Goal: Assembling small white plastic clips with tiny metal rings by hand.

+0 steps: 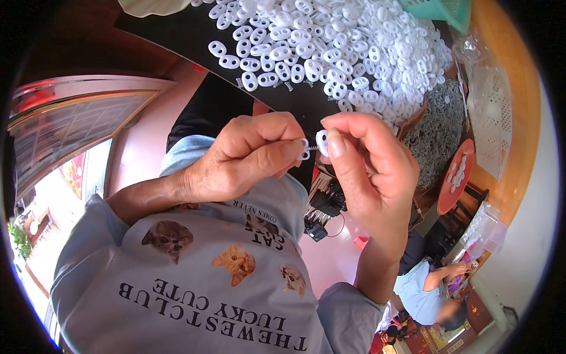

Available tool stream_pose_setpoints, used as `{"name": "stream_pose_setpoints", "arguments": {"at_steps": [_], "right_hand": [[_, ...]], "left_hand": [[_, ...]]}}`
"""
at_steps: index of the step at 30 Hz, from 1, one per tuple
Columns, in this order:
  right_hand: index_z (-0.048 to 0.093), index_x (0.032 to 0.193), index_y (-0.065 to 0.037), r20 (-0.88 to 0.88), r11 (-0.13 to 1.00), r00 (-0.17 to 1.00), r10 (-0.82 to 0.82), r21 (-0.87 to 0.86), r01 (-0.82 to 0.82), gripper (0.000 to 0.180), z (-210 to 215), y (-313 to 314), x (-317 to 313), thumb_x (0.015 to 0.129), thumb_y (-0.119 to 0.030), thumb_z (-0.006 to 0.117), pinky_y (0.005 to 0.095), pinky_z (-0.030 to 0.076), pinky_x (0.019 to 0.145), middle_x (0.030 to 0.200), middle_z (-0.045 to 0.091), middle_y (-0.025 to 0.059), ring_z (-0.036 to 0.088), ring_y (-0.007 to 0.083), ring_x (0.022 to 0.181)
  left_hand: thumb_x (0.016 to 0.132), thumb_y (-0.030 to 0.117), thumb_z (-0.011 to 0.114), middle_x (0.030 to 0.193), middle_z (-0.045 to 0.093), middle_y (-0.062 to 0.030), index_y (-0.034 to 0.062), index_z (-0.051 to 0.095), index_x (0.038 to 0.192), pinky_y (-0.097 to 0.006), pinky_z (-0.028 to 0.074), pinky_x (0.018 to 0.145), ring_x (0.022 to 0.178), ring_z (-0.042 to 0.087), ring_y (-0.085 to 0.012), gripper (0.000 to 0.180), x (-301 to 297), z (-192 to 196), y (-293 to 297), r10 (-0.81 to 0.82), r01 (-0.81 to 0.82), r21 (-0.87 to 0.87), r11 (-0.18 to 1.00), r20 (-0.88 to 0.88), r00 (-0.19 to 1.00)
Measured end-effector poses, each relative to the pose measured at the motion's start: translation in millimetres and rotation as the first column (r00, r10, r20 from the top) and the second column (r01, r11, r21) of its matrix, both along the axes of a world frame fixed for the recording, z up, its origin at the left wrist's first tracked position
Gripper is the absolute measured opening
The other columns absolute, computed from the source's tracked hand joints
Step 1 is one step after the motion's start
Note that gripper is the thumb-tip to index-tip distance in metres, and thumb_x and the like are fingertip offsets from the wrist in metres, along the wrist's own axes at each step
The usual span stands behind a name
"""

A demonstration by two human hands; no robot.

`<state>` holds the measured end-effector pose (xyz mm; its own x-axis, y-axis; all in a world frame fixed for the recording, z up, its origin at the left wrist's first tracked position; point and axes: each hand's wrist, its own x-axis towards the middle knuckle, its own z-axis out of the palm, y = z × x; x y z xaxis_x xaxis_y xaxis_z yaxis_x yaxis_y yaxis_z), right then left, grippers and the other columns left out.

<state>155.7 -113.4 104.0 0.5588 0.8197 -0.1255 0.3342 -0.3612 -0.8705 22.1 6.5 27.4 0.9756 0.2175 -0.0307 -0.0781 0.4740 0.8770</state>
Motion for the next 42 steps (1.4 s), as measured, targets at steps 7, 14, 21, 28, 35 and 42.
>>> {"name": "stream_pose_setpoints", "arguments": {"at_steps": [7, 14, 21, 28, 35, 42], "right_hand": [[0.063, 0.102, 0.003, 0.103, 0.999, 0.994, 0.021, 0.033, -0.024, 0.013, -5.1, -1.6, -3.7, 0.091, -0.002, 0.060, 0.0189, 0.044, 0.061, 0.080, 0.062, 0.0021, 0.057, 0.0052, 0.068], [0.063, 0.105, 0.003, 0.079, 0.999, 0.997, -0.002, 0.036, -0.001, 0.015, -4.7, -0.9, -12.1, 0.091, -0.001, 0.059, 0.0188, 0.044, 0.063, 0.083, 0.062, 0.0020, 0.056, 0.0053, 0.070], [0.062, 0.107, 0.003, 0.101, 0.999, 0.994, 0.034, 0.002, -0.035, 0.016, -3.4, -2.7, -8.4, 0.092, -0.002, 0.059, 0.0180, 0.043, 0.063, 0.083, 0.061, 0.0010, 0.055, 0.0044, 0.071], [0.062, 0.107, 0.003, 0.071, 0.999, 0.997, 0.012, 0.039, -0.014, 0.017, -7.9, -0.6, -9.8, 0.092, -0.002, 0.059, 0.0176, 0.042, 0.061, 0.081, 0.061, 0.0004, 0.053, 0.0040, 0.069], [0.062, 0.107, 0.003, 0.082, 0.997, 0.997, -0.011, 0.071, 0.005, 0.017, -14.4, -2.4, -8.3, 0.091, 0.000, 0.059, 0.0180, 0.042, 0.061, 0.081, 0.061, 0.0009, 0.053, 0.0041, 0.068], [0.063, 0.108, 0.003, 0.122, 0.991, 0.992, 0.040, 0.124, -0.055, 0.018, -19.5, 0.0, -5.3, 0.090, 0.000, 0.060, 0.0187, 0.041, 0.058, 0.080, 0.061, 0.0015, 0.051, 0.0041, 0.065]], "left_hand": [[0.100, 0.013, 0.049, 0.077, 0.052, 0.0014, 0.0001, 0.055, 0.093, -0.022, 0.039, 0.062, 0.069, 0.045, -0.0054, 0.016, -0.3, -1.1, -0.9, 0.009, -0.009, 0.000, 1.000, -0.001, 1.000], [0.100, 0.013, 0.050, 0.076, 0.051, 0.0016, 0.0000, 0.055, 0.093, -0.022, 0.038, 0.061, 0.068, 0.044, -0.0052, 0.016, -4.3, -2.0, -0.4, 0.013, -0.013, -0.010, 1.000, 0.020, 1.000], [0.100, 0.014, 0.050, 0.075, 0.050, 0.0017, -0.0002, 0.054, 0.093, -0.022, 0.038, 0.061, 0.067, 0.043, -0.0054, 0.017, -5.8, -3.1, 0.4, -0.013, 0.013, -0.050, 0.999, -0.012, 1.000], [0.100, 0.012, 0.049, 0.075, 0.050, 0.0018, -0.0003, 0.054, 0.093, -0.022, 0.038, 0.061, 0.067, 0.042, -0.0058, 0.015, -4.7, -4.7, -0.3, 0.013, -0.013, 0.005, 1.000, 0.018, 1.000], [0.100, 0.014, 0.049, 0.074, 0.048, 0.0020, -0.0003, 0.054, 0.093, -0.022, 0.038, 0.060, 0.067, 0.042, -0.0057, 0.016, -2.4, -6.4, -0.5, 0.026, -0.026, 0.015, 1.000, 0.010, 1.000], [0.101, 0.015, 0.048, 0.074, 0.048, 0.0016, 0.0002, 0.053, 0.093, -0.022, 0.038, 0.061, 0.067, 0.041, -0.0065, 0.018, 1.9, -7.8, -3.8, 0.008, -0.008, 0.009, 1.000, 0.018, 1.000]]}}
